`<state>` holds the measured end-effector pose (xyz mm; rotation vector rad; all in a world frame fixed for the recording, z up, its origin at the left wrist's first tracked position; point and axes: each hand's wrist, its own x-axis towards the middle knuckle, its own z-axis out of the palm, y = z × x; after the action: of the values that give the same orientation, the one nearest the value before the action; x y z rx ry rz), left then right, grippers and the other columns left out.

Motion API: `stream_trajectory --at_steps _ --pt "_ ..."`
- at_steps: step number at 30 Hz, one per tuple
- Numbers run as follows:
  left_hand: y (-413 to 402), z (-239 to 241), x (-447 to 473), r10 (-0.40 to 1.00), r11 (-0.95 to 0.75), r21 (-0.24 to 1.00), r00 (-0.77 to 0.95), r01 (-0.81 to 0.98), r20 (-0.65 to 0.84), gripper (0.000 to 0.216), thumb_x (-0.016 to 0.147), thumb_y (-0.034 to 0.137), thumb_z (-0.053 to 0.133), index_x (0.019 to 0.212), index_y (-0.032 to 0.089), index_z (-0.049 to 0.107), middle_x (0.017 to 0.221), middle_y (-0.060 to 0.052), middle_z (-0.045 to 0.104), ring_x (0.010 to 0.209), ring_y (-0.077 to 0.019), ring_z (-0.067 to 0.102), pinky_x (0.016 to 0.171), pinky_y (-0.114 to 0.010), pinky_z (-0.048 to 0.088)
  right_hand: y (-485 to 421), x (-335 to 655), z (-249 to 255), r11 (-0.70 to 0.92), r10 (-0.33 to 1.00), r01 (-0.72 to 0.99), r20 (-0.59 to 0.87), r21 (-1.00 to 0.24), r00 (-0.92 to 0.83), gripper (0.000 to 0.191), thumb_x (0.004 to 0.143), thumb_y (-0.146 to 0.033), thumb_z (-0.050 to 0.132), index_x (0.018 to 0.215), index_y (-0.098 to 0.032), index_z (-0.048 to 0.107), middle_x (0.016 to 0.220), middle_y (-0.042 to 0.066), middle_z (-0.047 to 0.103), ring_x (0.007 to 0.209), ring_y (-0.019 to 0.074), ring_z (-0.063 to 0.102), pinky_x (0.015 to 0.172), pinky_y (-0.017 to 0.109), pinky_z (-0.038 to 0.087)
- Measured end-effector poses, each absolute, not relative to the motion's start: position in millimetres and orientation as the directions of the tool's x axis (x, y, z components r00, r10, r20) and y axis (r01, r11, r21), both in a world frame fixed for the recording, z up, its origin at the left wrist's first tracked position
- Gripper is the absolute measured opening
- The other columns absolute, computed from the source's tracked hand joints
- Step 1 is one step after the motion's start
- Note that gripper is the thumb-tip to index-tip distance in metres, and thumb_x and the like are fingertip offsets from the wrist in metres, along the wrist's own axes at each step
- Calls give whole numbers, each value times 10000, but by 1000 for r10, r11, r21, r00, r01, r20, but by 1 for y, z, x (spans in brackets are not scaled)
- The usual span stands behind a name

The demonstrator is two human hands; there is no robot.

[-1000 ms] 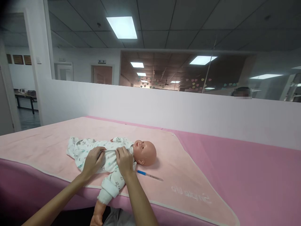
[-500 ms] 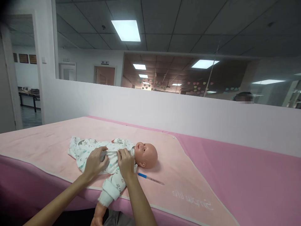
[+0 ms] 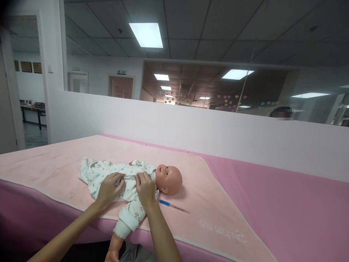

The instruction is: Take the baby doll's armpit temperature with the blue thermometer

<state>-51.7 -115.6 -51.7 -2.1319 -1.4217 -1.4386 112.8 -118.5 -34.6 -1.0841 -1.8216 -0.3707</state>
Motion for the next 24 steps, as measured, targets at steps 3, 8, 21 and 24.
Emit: stream_trajectory --at_steps 3,8,21,24 --pt "-115 -53 -52 589 -530 330 59 781 806 202 774 200 447 863 192 627 845 -45 655 798 -202 581 737 -330 442 -118 113 -35 557 509 810 846 -184 -159 212 890 -288 407 812 -204 586 769 6 621 655 112 551 556 213 335" --pt "-115 -53 -53 580 -583 358 65 729 812 217 787 205 439 871 206 640 845 -45 653 789 -187 592 694 -303 469 -119 113 -35 538 500 828 850 -157 -163 231 895 -279 391 781 -202 578 730 6 616 642 116 555 553 216 330" --pt "-119 -51 -52 561 -704 378 145 601 815 258 806 145 376 876 213 614 864 -51 635 826 -188 579 691 -303 474 -118 113 -36 557 502 808 853 -192 -143 211 879 -245 406 773 -201 583 714 4 612 638 118 557 562 220 346" --pt "-121 -49 -52 595 -695 437 115 571 796 238 796 151 382 869 206 602 865 -48 630 830 -190 581 706 -308 471 -117 113 -36 560 509 804 848 -198 -146 210 876 -261 414 768 -201 584 714 8 611 641 124 556 560 223 344"
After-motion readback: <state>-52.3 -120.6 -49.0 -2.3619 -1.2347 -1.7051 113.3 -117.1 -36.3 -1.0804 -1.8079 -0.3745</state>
